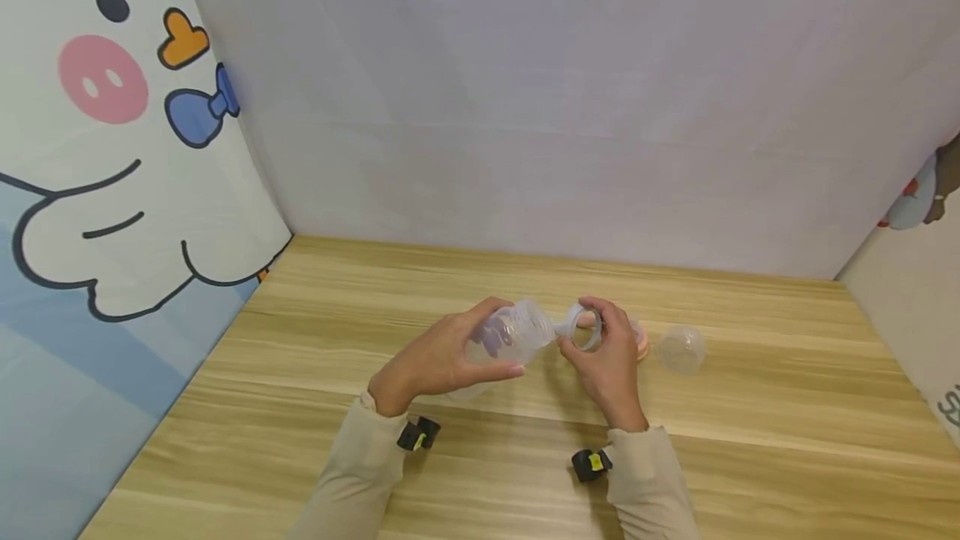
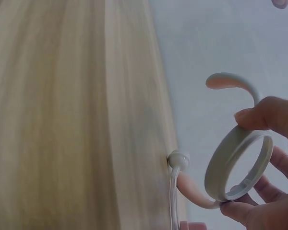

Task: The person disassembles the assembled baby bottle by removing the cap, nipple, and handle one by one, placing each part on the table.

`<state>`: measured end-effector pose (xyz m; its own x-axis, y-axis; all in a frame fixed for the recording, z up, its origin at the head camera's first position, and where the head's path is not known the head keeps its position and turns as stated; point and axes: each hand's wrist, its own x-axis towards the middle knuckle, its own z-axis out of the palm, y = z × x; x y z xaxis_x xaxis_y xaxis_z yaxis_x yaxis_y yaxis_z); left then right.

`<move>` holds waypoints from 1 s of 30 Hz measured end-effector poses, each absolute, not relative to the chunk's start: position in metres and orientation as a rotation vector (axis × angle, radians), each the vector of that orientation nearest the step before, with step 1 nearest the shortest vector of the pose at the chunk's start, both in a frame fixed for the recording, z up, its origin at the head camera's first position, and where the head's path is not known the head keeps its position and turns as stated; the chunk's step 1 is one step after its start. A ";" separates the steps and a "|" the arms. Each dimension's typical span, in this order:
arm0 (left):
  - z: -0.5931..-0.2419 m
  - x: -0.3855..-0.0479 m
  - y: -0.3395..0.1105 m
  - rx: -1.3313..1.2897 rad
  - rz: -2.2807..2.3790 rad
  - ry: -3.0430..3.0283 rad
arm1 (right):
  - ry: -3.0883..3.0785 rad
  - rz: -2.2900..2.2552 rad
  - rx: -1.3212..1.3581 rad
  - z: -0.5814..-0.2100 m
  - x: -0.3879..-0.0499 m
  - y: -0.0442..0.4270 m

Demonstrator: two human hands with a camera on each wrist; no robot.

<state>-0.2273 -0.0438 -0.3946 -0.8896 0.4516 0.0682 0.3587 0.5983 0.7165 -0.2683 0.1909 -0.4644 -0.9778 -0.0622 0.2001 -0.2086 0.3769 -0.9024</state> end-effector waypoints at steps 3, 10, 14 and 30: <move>-0.395 -0.227 -0.044 0.679 1.168 2.690 | -2.533 1.622 0.271 -0.467 -0.267 0.191; -0.394 -0.226 -0.044 0.679 1.175 2.683 | -2.545 1.494 0.325 -0.475 -0.268 0.190; -0.394 -0.227 -0.044 0.697 1.165 2.687 | -2.589 1.403 0.361 -0.474 -0.270 0.190; -0.393 -0.228 -0.043 0.684 1.178 2.688 | -2.673 1.328 0.473 -0.477 -0.273 0.191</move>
